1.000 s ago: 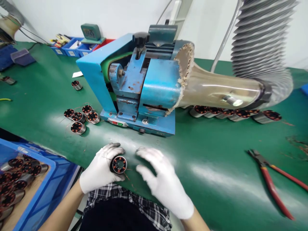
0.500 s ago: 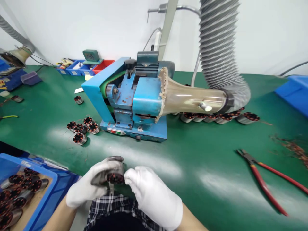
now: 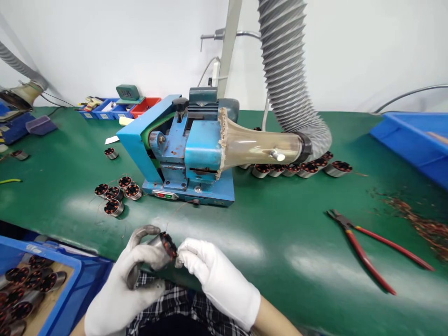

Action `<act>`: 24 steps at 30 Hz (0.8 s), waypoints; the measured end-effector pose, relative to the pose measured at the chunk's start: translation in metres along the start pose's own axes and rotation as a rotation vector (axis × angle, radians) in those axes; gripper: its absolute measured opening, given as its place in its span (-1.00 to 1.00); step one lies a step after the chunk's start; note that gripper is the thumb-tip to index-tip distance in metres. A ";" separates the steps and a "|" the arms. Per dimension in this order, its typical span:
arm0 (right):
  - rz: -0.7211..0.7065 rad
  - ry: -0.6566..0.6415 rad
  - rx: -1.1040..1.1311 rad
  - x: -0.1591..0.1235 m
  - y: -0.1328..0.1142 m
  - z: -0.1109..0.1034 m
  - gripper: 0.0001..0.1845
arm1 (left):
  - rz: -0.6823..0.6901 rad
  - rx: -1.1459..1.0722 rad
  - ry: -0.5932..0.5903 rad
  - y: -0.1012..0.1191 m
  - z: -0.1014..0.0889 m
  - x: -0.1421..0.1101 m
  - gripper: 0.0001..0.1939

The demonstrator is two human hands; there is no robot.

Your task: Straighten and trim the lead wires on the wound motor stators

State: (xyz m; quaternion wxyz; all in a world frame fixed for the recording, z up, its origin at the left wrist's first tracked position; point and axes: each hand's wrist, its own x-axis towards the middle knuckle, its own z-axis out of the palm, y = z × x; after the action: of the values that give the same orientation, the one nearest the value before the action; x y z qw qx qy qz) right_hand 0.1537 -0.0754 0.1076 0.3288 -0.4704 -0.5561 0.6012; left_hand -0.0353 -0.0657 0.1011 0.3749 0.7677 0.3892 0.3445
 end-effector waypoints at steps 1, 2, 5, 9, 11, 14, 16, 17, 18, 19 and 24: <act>0.017 -0.031 0.068 -0.001 0.000 0.000 -0.69 | -0.030 -0.070 0.064 0.000 0.002 -0.001 -0.72; 0.033 -0.066 0.139 -0.001 0.001 0.000 -0.66 | -0.061 -0.121 0.107 -0.001 0.004 -0.001 -0.70; 0.085 -0.125 0.269 -0.004 0.001 0.000 -0.62 | -0.104 -0.112 0.046 -0.006 0.004 0.002 -0.54; 0.089 -0.063 0.124 -0.005 0.000 0.000 -0.63 | -0.074 -0.254 -0.157 -0.010 -0.004 0.011 -0.65; 0.049 -0.027 -0.012 -0.005 -0.001 0.001 -0.67 | -0.052 -0.288 -0.216 -0.008 -0.008 0.013 -0.81; 0.018 -0.009 -0.125 -0.006 -0.001 0.000 -0.73 | 0.031 -0.055 -0.135 -0.003 -0.009 0.011 -0.75; 0.028 -0.020 -0.125 -0.007 0.000 -0.001 -0.74 | 0.065 0.137 -0.058 -0.002 -0.007 0.008 -0.50; 0.035 -0.021 -0.121 -0.007 0.001 -0.002 -0.75 | 0.067 0.198 -0.053 -0.003 -0.005 0.006 -0.41; 0.039 -0.017 -0.122 -0.007 0.002 -0.002 -0.76 | 0.062 0.225 -0.061 -0.004 -0.003 0.005 -0.41; 0.033 -0.003 -0.132 -0.007 0.002 -0.002 -0.76 | 0.060 0.218 -0.081 -0.006 -0.002 0.004 -0.47; 0.029 0.034 -0.157 -0.006 0.007 0.002 -0.72 | -0.037 0.041 -0.044 -0.007 0.002 -0.003 -0.67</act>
State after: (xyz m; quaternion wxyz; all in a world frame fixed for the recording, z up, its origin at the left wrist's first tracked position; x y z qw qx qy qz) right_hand 0.1548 -0.0823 0.1017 0.2915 -0.5130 -0.5888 0.5524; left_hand -0.0372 -0.0657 0.0933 0.3737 0.7753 0.4019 0.3126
